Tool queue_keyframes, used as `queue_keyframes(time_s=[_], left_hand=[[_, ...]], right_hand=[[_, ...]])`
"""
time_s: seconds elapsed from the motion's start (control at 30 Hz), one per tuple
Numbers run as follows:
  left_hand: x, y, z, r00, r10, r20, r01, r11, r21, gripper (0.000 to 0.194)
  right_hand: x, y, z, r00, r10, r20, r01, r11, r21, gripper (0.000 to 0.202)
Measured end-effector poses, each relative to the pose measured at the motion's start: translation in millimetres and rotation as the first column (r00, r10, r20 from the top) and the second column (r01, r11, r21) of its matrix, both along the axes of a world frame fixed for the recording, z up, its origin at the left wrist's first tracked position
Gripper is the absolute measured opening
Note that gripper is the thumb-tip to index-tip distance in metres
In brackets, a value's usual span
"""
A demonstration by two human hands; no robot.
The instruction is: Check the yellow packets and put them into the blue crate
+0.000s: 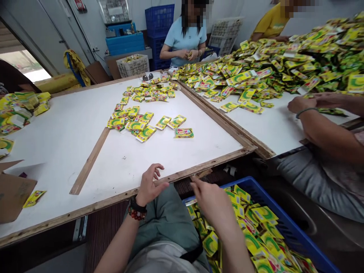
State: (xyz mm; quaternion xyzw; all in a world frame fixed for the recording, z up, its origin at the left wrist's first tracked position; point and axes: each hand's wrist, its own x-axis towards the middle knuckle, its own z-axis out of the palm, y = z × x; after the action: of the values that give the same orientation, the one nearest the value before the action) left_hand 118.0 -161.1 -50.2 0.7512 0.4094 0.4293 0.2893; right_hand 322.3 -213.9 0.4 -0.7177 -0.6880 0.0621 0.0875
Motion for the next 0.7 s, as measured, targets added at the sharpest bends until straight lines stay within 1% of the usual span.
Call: queue_keyframes(time_s=[0.03, 0.07, 0.1, 0.17, 0.2, 0.23, 0.3, 0.33, 0.37, 0.4, 0.43, 0.47, 0.5, 0.53, 0.6, 0.63, 0.67, 0.7], left_hand=[[1, 1, -0.9, 1.000, 0.023, -0.006, -0.023, 1.000, 0.003, 0.030], [2, 1, -1.8, 0.999, 0.047, -0.018, -0.046, 0.999, 0.007, 0.022], [3, 2, -2.8, 0.997, 0.067, -0.030, -0.066, 0.998, 0.014, 0.016], [5, 2, -4.0, 0.994, 0.103, -0.038, -0.102, 0.994, 0.030, 0.012], [7, 2, -4.2, 0.992, 0.122, -0.038, -0.121, 0.992, 0.039, 0.011], [7, 2, -4.2, 0.989, 0.143, -0.039, -0.141, 0.989, 0.047, 0.012], [8, 1, -3.8, 0.983, 0.175, -0.046, -0.173, 0.983, 0.055, 0.013], [8, 0, -3.8, 0.981, 0.189, -0.048, -0.186, 0.981, 0.054, 0.013], [9, 0, -3.9, 0.978, 0.203, -0.043, -0.200, 0.978, 0.049, 0.014], [9, 0, -4.2, 0.976, 0.215, -0.031, -0.214, 0.976, 0.038, 0.014], [9, 0, -4.6, 0.973, 0.231, -0.011, -0.231, 0.973, 0.020, 0.015], [9, 1, -5.1, 0.967, 0.255, 0.020, -0.255, 0.967, -0.007, 0.016], [9, 1, -5.5, 0.956, 0.288, 0.061, -0.285, 0.957, -0.043, 0.018], [9, 2, -5.7, 0.939, 0.327, 0.110, -0.319, 0.944, -0.085, 0.019], [10, 3, -5.1, 0.891, 0.394, 0.223, -0.363, 0.916, -0.170, 0.026], [10, 3, -4.4, 0.870, 0.405, 0.282, -0.361, 0.912, -0.195, 0.035], [11, 3, -3.4, 0.854, 0.398, 0.334, -0.348, 0.915, -0.203, 0.046], [12, 3, -2.4, 0.847, 0.384, 0.368, -0.333, 0.923, -0.195, 0.057]], right_hand=[[16, 3, -0.9, 0.994, -0.035, 0.100, 0.039, 0.999, -0.035, 0.034], [28, 11, -2.0, 0.987, -0.032, 0.158, 0.039, 0.998, -0.043, 0.037], [38, 26, -3.3, 0.985, -0.002, 0.175, 0.007, 1.000, -0.029, 0.040], [46, 71, -5.0, 0.988, 0.075, 0.137, -0.081, 0.996, 0.037, 0.048], [46, 99, -5.2, 0.988, 0.109, 0.106, -0.115, 0.992, 0.056, 0.054], [45, 128, -4.9, 0.991, 0.117, 0.071, -0.122, 0.990, 0.072, 0.062], [38, 183, -3.3, 0.994, 0.105, 0.011, -0.106, 0.992, 0.071, 0.076], [34, 204, -2.3, 0.994, 0.104, -0.013, -0.103, 0.992, 0.068, 0.077], [30, 220, -1.6, 0.994, 0.108, -0.034, -0.105, 0.992, 0.064, 0.075], [26, 230, -1.4, 0.992, 0.117, -0.055, -0.114, 0.991, 0.065, 0.070], [21, 233, -2.1, 0.989, 0.129, -0.076, -0.123, 0.990, 0.070, 0.063], [16, 230, -3.7, 0.985, 0.141, -0.096, -0.133, 0.988, 0.083, 0.057], [9, 221, -6.6, 0.982, 0.152, -0.113, -0.140, 0.985, 0.103, 0.054], [0, 206, -10.8, 0.980, 0.159, -0.121, -0.144, 0.982, 0.126, 0.054], [-23, 164, -23.1, 0.973, 0.169, -0.160, -0.131, 0.966, 0.224, 0.059], [-38, 139, -30.8, 0.967, 0.174, -0.187, -0.115, 0.951, 0.288, 0.058], [-53, 114, -39.0, 0.933, 0.209, -0.294, -0.065, 0.899, 0.434, 0.054], [-68, 89, -47.0, 0.887, 0.273, -0.373, -0.033, 0.843, 0.537, 0.048]])
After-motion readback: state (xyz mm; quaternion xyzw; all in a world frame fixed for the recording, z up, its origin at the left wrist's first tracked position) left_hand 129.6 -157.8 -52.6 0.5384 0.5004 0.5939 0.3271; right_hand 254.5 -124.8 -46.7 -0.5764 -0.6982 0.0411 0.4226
